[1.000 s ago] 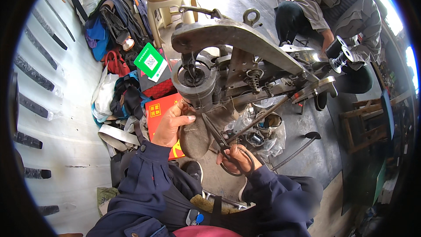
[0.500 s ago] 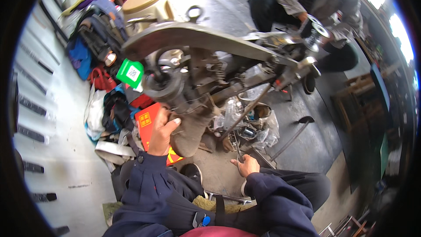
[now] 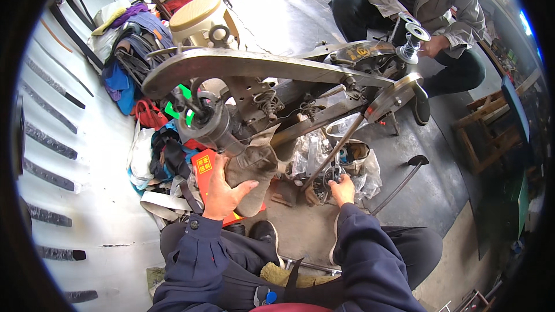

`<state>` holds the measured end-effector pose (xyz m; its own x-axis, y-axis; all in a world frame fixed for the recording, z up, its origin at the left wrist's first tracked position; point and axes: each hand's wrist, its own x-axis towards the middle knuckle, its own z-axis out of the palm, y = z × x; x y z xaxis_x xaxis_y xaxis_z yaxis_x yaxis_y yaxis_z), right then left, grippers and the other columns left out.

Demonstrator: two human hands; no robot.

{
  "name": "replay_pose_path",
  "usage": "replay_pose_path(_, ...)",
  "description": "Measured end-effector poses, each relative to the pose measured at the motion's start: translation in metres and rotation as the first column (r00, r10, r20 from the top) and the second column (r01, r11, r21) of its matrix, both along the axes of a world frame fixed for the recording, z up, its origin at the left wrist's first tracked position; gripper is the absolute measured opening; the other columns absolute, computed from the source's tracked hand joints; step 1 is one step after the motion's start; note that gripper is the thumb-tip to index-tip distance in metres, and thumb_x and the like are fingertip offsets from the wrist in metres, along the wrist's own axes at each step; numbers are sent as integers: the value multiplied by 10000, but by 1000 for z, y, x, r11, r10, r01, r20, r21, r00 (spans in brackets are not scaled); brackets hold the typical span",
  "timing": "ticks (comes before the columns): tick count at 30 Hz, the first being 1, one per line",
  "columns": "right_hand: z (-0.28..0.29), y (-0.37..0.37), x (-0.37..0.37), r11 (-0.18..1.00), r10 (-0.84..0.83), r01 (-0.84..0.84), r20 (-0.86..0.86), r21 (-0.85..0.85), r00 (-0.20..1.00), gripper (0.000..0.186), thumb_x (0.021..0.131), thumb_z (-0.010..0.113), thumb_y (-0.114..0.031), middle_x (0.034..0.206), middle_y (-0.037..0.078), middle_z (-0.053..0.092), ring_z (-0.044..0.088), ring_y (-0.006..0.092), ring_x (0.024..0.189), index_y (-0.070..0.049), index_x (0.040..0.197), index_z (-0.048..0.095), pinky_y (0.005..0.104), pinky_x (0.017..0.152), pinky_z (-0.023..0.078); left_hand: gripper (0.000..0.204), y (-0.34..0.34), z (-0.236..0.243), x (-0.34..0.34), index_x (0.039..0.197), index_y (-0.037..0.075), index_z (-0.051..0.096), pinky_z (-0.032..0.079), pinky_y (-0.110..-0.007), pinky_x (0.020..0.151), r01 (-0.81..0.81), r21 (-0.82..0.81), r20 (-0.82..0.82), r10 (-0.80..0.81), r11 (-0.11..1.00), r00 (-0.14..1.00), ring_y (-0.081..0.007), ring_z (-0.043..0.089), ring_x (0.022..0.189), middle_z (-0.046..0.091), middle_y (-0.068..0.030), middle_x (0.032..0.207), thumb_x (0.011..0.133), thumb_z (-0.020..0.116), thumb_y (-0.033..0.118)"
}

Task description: The person sits on the floor in a cluttered workshop and uses a knife-like tool to scrape and trim the upper of a brown shoe. They repeatedly reposition the shoe, scrape different areas, and inspect the surface while another person works nearby.

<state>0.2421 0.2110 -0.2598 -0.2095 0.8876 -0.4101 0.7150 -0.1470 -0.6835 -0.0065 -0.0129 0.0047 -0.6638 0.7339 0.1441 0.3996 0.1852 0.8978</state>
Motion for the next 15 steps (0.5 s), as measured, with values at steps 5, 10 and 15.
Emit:
replay_pose_path(5,41,-15,-22,998,64,-58,-275,28,959,482,869,739,-229,1060,185,744,724,263,970,62,1242,642,352,882,552,960,-52,-8,2,1528,74,383,331,-394,1193,-41,-90,51,45,995,998,-297,431,1445,481,-177,1527,698,864,40)
replay_pose_path(10,116,-39,-57,923,86,-286,-585,-258,806,455,949,713,-349,981,86,712,638,130,810,48,1166,672,288,727,512,990,-84,-9,15,1544,92,372,354,-364,1163,-37,-295,285,125,955,950,-249,456,1402,509,-139,1474,685,838,-68)
replay_pose_path(15,192,-36,-44,744,-51,-512,-800,-430,598,612,1013,579,-538,1138,93,705,660,185,986,31,1222,664,322,874,524,929,-79,49,49,1545,129,385,415,-357,1117,420,-188,190,-387,888,902,-226,533,1329,573,-120,1412,739,800,-72)
